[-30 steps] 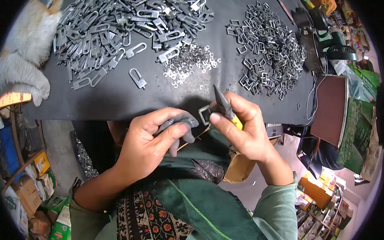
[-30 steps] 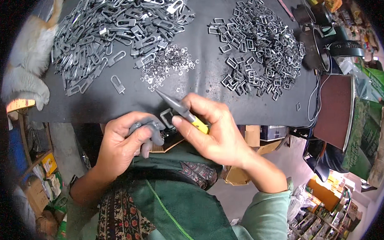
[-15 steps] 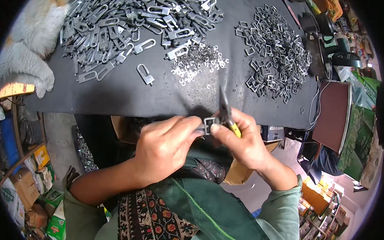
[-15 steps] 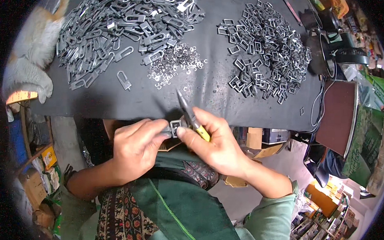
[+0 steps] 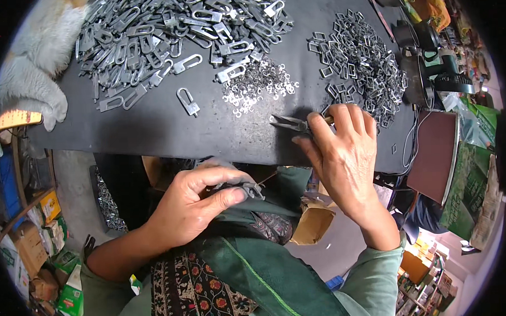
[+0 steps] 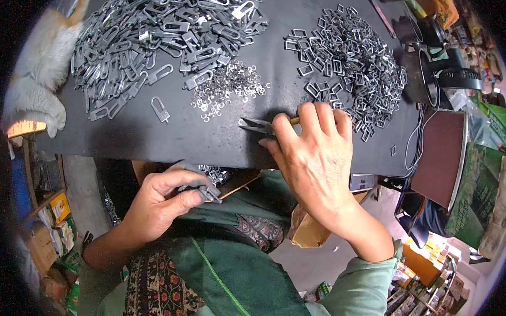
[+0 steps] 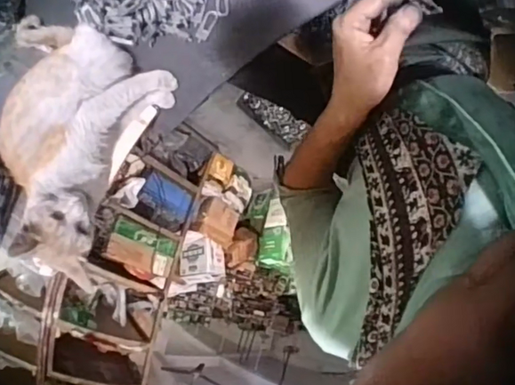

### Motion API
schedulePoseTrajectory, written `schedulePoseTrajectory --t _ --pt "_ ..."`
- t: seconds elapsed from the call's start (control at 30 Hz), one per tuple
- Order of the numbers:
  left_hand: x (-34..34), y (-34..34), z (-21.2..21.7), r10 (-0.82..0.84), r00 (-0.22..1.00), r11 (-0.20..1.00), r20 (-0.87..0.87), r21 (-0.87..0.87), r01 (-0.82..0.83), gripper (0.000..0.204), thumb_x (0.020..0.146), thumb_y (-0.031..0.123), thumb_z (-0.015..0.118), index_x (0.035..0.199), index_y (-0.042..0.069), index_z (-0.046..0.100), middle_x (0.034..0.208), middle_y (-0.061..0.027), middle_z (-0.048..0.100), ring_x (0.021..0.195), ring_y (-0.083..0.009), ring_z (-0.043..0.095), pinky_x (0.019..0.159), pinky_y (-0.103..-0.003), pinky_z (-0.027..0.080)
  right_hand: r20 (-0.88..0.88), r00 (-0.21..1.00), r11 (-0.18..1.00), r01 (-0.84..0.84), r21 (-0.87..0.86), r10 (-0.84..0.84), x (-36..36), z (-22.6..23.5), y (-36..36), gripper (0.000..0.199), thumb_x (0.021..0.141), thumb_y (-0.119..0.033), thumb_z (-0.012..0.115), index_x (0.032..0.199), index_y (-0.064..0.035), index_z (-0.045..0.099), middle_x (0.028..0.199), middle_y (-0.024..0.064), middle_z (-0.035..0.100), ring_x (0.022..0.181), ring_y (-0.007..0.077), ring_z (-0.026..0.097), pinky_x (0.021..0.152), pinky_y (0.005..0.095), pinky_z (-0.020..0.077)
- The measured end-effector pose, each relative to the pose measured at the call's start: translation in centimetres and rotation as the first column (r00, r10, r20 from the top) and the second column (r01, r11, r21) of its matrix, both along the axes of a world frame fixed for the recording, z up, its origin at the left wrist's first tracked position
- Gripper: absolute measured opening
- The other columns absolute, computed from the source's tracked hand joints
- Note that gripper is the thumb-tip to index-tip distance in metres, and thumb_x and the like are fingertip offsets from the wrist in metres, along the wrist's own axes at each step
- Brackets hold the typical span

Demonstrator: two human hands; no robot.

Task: The person assembles metal hardware components by fitting metal pieces together and crimping them with pliers.

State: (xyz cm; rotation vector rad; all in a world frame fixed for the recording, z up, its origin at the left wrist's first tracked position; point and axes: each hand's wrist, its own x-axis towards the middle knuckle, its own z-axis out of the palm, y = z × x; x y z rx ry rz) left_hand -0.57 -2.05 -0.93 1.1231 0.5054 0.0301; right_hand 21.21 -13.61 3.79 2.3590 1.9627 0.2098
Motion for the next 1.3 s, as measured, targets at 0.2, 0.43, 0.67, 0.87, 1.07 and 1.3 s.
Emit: schedulePoseTrajectory --t 0.2,0.43,0.67,0.87,1.07,1.3 --pt "-0.1 0.1 0.4 0.063 0.998 0.985 -0.001 0.164 -0.062 0.018 0.087 0.008 0.07 0.101 -0.003 0.068 0.092 -0.0082 0.068 0.086 -0.0119 0.061 0.078 -0.027 0.047 0.009 1.0 0.998 0.02 -0.057 -0.019 -0.4 0.1 0.2 0.027 0.074 -0.028 0.074 0.089 -0.0103 0.06 0.085 0.0071 0.048 0.087 0.0249 0.05 0.076 0.0397 0.0376" --pt "0.2 1.1 0.8 0.093 0.991 0.962 -0.098 -0.246 -0.114 0.021 0.091 0.012 0.068 0.107 -0.002 0.066 0.08 0.0005 0.061 0.071 -0.0059 0.054 0.066 -0.021 0.044 -0.238 0.947 0.971 -0.232 -0.05 0.214 0.7 1.2 0.5 0.029 0.074 -0.031 0.074 0.086 -0.0094 0.059 0.079 0.0057 0.049 0.075 0.0238 0.053 0.067 0.0371 0.041" --pt "0.4 1.6 0.0 0.066 0.995 0.933 -0.08 -0.347 -0.09 0.023 0.093 0.016 0.066 0.109 0.0 0.065 0.074 0.0023 0.058 0.057 -0.0022 0.041 0.048 -0.019 0.029 -0.39 0.833 0.917 -0.388 0.096 0.393 1.0 0.7 1.0 0.043 0.073 -0.041 0.07 0.09 -0.0026 0.061 0.081 0.01 0.056 0.07 0.0297 0.057 0.062 0.0406 0.046" --pt "0.5 1.6 -0.3 0.04 0.998 0.918 -0.053 -0.391 -0.058 0.024 0.091 0.014 0.068 0.109 -0.001 0.065 0.076 0.0023 0.059 0.057 -0.002 0.041 0.048 -0.02 0.029 -0.438 0.826 0.93 -0.36 0.075 0.355 0.7 0.8 1.1 0.032 0.074 -0.035 0.072 0.086 -0.0074 0.061 0.083 0.0069 0.057 0.076 0.0256 0.058 0.065 0.0375 0.0452" --pt "1.1 1.7 0.3 0.02 0.999 0.938 -0.039 -0.345 -0.032 0.022 0.089 0.012 0.067 0.106 -0.002 0.064 0.075 0.002 0.057 0.056 -0.002 0.04 0.049 -0.02 0.029 -0.376 0.84 0.918 -0.38 0.11 0.392 0.6 1.1 1.0 0.03 0.075 -0.034 0.071 0.085 -0.0078 0.06 0.08 0.0062 0.055 0.073 0.0248 0.056 0.064 0.0372 0.0446" --pt "-0.6 1.2 0.5 -0.05 0.985 0.923 -0.164 -0.384 -0.017 0.018 0.093 0.009 0.061 0.108 0.0 0.064 0.076 0.0054 0.055 0.064 -0.0015 0.043 0.056 -0.018 0.034 -0.457 0.838 0.939 -0.343 -0.013 0.3 -0.2 1.1 -0.8 0.03 0.08 -0.037 0.068 0.083 -0.011 0.054 0.079 0.0045 0.049 0.074 0.023 0.054 0.066 0.0365 0.0434"
